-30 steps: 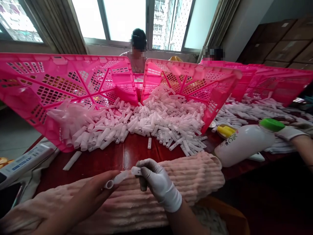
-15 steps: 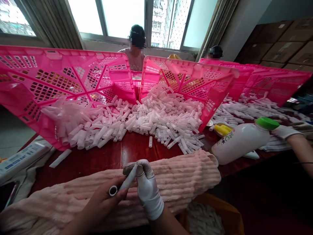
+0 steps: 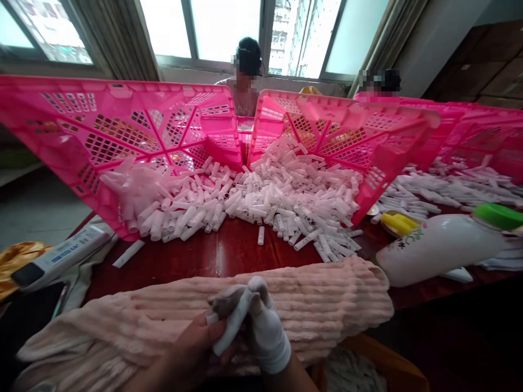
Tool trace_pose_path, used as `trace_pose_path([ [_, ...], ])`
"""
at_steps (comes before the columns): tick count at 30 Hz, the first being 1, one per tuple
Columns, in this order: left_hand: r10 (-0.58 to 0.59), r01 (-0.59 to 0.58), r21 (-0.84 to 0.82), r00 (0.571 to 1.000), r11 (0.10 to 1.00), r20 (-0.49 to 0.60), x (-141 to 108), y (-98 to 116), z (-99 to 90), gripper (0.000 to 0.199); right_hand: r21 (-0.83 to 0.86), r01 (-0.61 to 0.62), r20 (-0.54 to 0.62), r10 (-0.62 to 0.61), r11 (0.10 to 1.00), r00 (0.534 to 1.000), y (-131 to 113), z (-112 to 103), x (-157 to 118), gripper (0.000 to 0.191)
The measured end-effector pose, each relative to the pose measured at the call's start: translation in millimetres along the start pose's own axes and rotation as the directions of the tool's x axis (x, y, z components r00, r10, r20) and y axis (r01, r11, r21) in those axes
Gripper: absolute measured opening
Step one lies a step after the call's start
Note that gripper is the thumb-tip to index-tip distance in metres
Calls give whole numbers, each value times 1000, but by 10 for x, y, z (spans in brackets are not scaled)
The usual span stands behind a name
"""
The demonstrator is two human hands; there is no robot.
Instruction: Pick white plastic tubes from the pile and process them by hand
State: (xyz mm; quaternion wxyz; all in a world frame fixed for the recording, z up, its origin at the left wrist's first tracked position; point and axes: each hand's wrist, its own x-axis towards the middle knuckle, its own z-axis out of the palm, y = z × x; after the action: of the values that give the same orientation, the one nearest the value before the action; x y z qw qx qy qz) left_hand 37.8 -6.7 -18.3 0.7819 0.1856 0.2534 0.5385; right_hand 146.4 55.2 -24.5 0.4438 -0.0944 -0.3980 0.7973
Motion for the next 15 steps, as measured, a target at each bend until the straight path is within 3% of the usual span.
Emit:
trace_pose_path([
  [2,-35,38,-39,997,999,62,13,-28,10,44,23,17,-2,-17,1000,1000,-48,11,-34,48],
  [4,-33,38,-43,995,998,98,26,-69,5,45,-81,-24,52,29,996,998,-83,22,-66,48],
  [6,2,-1,-14,998,1000,64,28,-89,0,45,-208,-49,102,72,977,992,-83,23,-100,41],
  [7,29,-31,55,999,998,36,17,-74,3,45,-259,-35,107,64,965,992,-72,14,-120,36],
  [9,94,-93,370,995,924,14,-39,38,18,39,-342,56,22,-52,938,998,-55,-37,-181,36],
  [10,126,-113,586,992,802,19,-86,142,22,33,-391,107,-71,-145,914,987,-64,-90,-233,39],
  [12,197,-91,922,980,377,16,-215,443,-12,20,-487,132,-287,-301,863,910,-144,-279,-404,35],
  [14,347,-9,999,938,-36,20,-370,833,-150,30,-569,82,-455,-397,818,797,-304,-606,-685,44],
  [15,444,101,973,896,-209,2,-446,1041,-263,35,-608,36,-505,-421,793,753,-402,-818,-864,50],
])
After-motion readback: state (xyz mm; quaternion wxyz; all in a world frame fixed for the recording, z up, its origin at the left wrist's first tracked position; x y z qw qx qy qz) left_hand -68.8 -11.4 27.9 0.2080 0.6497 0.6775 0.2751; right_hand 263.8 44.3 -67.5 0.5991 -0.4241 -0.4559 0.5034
